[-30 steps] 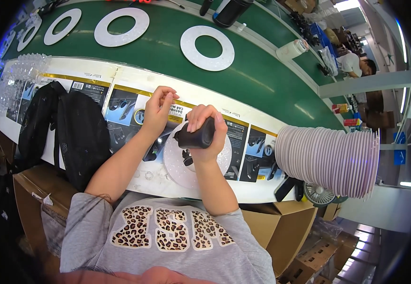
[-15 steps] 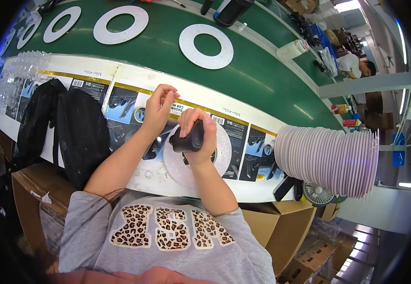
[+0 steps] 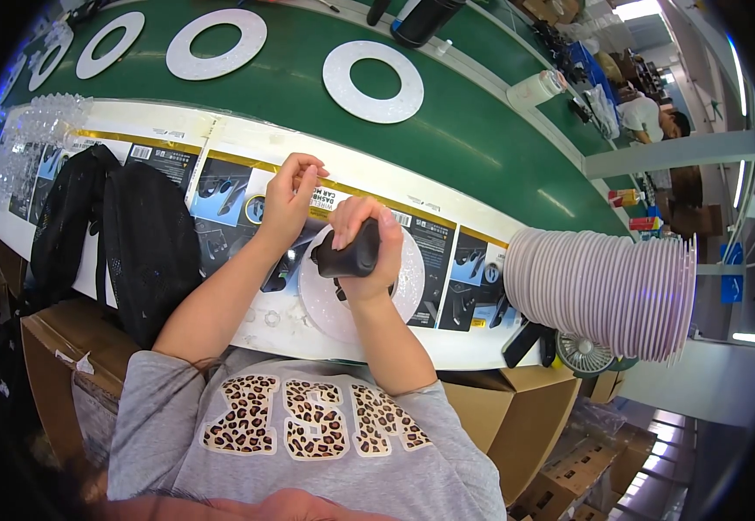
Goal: Assembling circular LED light fixtures by applying adhesive and attaching electronic components on a production line.
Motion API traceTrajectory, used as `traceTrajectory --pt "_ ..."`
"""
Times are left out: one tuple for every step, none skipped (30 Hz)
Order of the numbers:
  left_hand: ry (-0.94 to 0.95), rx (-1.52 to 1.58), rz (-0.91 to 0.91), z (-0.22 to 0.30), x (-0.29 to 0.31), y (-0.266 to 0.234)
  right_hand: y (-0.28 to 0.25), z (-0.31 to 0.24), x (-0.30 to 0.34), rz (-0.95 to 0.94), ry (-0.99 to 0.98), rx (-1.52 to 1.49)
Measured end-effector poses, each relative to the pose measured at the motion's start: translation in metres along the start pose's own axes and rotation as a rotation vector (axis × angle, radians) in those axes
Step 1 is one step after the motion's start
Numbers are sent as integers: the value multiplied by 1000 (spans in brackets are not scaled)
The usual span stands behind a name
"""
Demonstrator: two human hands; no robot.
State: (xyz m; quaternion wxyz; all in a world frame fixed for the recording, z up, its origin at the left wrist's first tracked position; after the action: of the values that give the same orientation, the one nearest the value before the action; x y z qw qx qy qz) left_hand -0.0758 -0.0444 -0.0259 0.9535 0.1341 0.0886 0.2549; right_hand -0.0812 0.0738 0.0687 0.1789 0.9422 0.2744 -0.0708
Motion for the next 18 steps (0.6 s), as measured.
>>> traceTrajectory --pt "0 0 -1 0 0 0 -2 -4 0 34 -2 -24" --pt "-2 -2 -2 0 0 0 -5 -7 -1 69 -4 -47" --pt "-5 -3 -3 0 0 0 -10 -11 -1 71 -28 -47" --pt "-5 -3 -5 0 0 0 -13 -12 -1 73 -29 -47" --pt "-9 -11 -6 1 1 1 -18 -15 -1 95 -39 -31" --pt "-14 -18 -6 2 1 1 -22 -17 -1 118 -50 -16" --pt "-15 -17 -8 1 1 1 -26 -17 -1 129 -43 -9" --pt "-11 -21 -7 2 1 1 -28 -16 -1 129 -44 -9" --pt "-8 -25 -6 2 1 0 -30 -15 -2 124 -33 8" --pt "-8 -25 -6 1 1 0 -31 -13 -2 119 -23 24" --pt "-3 -18 -9 1 1 0 -32 -12 -2 121 -23 25" --pt "2 -10 -11 1 1 1 -33 -10 -1 117 -23 31" --pt "1 -10 -13 0 1 1 -33 -9 -1 113 -23 36" --pt "0 -10 -15 0 0 1 -33 -8 -1 113 -22 36" --pt "-1 -11 -17 0 0 1 -32 -8 -1 112 -21 37" --pt "-2 -11 -18 -1 0 1 -32 -7 -1 111 -20 39" --pt "1 -10 -15 -1 0 1 -32 -7 -1 110 -20 38" --pt "4 -8 -13 -1 0 1 -33 -6 -1 114 -18 39"
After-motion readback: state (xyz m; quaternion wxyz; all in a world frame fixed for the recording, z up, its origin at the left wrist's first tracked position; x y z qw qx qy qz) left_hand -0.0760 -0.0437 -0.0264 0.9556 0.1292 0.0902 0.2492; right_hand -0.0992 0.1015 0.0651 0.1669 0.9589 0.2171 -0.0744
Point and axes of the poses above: each hand's wrist, its own x-axis away from the middle knuckle, its own y-axis out of the palm, z = x × y, the point moved 7 cm from there along -x, towards the middle knuckle, and after that the axes turned 13 degrees about x, right-handed, at the moved point
